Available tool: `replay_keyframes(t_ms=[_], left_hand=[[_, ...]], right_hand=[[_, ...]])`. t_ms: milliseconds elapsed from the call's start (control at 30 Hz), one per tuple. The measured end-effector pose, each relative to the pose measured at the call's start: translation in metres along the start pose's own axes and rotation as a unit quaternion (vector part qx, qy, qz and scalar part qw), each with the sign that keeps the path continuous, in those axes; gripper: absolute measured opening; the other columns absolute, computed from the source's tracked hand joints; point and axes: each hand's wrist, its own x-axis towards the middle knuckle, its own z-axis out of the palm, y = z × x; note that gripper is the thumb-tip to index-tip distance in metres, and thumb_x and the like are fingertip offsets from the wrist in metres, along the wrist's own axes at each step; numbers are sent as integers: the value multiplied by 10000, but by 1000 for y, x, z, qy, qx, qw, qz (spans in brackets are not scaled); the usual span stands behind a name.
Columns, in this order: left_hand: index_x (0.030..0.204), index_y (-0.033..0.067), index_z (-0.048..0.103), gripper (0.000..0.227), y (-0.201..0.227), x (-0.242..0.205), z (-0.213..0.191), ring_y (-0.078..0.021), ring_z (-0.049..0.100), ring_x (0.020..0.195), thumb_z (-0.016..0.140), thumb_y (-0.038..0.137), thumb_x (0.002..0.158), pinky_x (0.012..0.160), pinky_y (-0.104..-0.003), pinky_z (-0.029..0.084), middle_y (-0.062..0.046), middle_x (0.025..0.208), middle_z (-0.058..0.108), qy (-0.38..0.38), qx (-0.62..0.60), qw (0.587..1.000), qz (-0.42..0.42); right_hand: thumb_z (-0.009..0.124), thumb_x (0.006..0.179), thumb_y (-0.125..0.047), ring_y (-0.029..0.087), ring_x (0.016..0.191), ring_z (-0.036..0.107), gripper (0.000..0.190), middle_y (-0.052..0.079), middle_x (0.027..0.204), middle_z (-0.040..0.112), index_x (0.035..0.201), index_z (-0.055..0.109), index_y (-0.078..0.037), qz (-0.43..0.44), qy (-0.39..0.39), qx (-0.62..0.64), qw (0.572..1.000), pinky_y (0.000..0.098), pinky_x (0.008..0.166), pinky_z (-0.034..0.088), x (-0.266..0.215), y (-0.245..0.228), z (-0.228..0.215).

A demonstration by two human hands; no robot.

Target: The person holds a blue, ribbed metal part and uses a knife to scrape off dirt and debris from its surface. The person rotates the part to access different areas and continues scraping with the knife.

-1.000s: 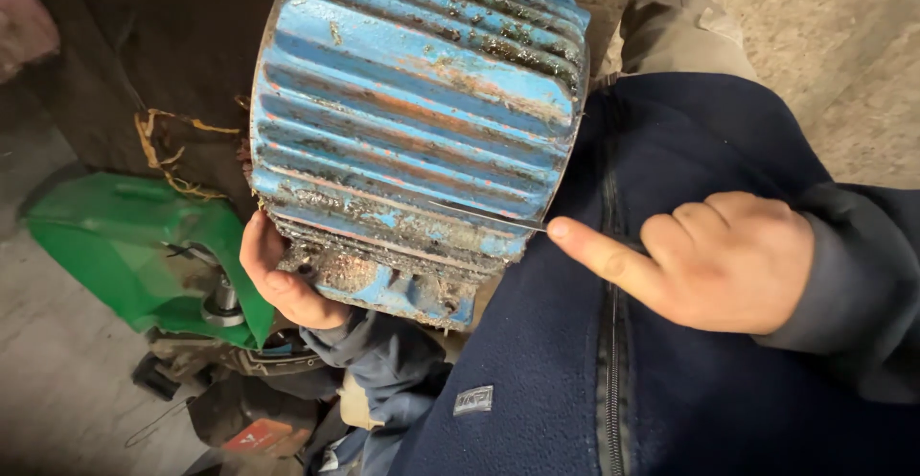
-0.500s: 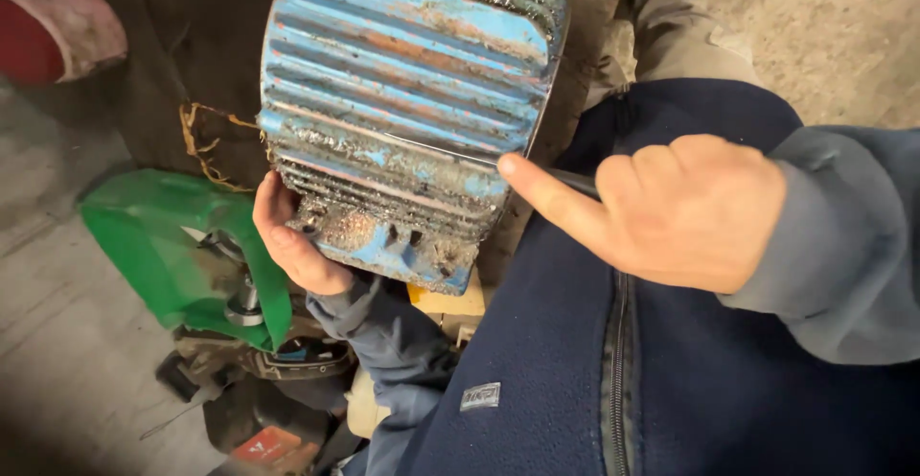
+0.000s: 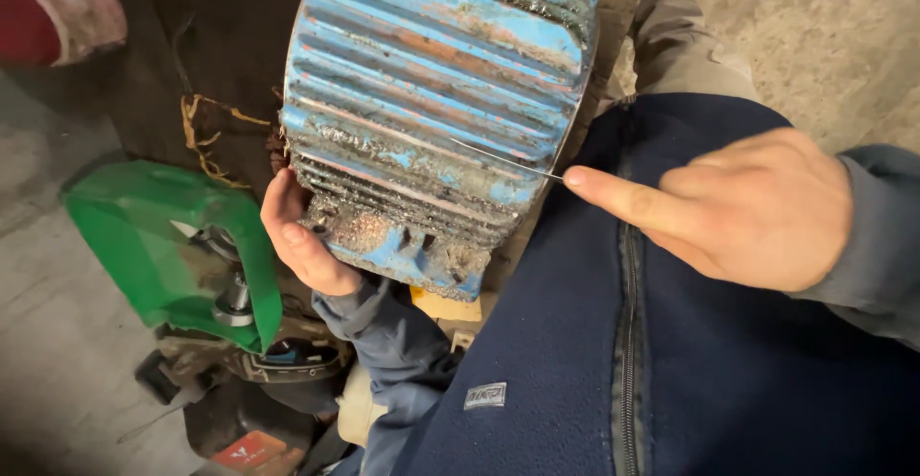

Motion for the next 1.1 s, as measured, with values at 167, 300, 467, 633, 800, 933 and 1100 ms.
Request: replay_keyframes(t_ms=[167,300,467,633,800,933,1100], left_hand=[[1481,-70,432,689,4,2,1,-309,579,1359,449,522,1128,1181,-437,437,-249,1455,570,-6,16,1000,-2],[1488,-77,436,708,5,2,1,-316,569,1383,442,533,1128,1229,-448,423,-262,1467,566,-3,50,999,-1],[1488,-75,430,712,1,1,2,-315,560,1389,460,536,1123,1235,-449,418,-264,1479,557,-11,19,1000,4],[1483,-72,431,716,-5,-1,-4,-311,569,1368,482,539,1112,1219,-456,435,-253,1471,560,-6,-16,1000,4],[1470,-79,451,724,-5,0,-3,-309,576,1362,480,549,1111,1211,-452,443,-244,1460,569,-2,2,1000,-2],[1463,-80,457,706,0,1,0,-309,579,1357,484,533,1112,1210,-445,441,-245,1458,575,2,-4,1000,0],[1462,-81,452,681,5,2,3,-305,574,1357,474,506,1118,1212,-437,430,-244,1468,572,-8,10,1000,-1]], right_hand=[[650,720,-75,173,329,440,828,1,490,386,1513,528,-277,-25,-26,-43,998,353,298,381,12,-2,-2],[589,753,-76,125,362,384,800,-8,548,329,1523,515,-282,-56,14,-195,979,291,324,365,12,-9,2],[590,795,-117,108,392,353,749,-18,535,298,1531,524,-239,-51,47,-257,964,281,353,342,20,-17,3],[647,766,-94,153,325,421,802,-7,513,366,1550,532,-217,7,7,-39,999,349,298,347,22,-18,-8],[715,826,-198,191,323,430,769,-15,464,406,1562,495,-224,46,-79,25,996,380,276,364,19,-12,-8],[629,775,-48,170,307,406,801,3,487,380,1546,515,-232,3,-17,-39,999,367,314,361,18,-13,1],[591,766,-47,85,363,387,807,-49,478,352,1545,457,-206,-72,-6,-345,936,254,323,334,17,-23,14]])
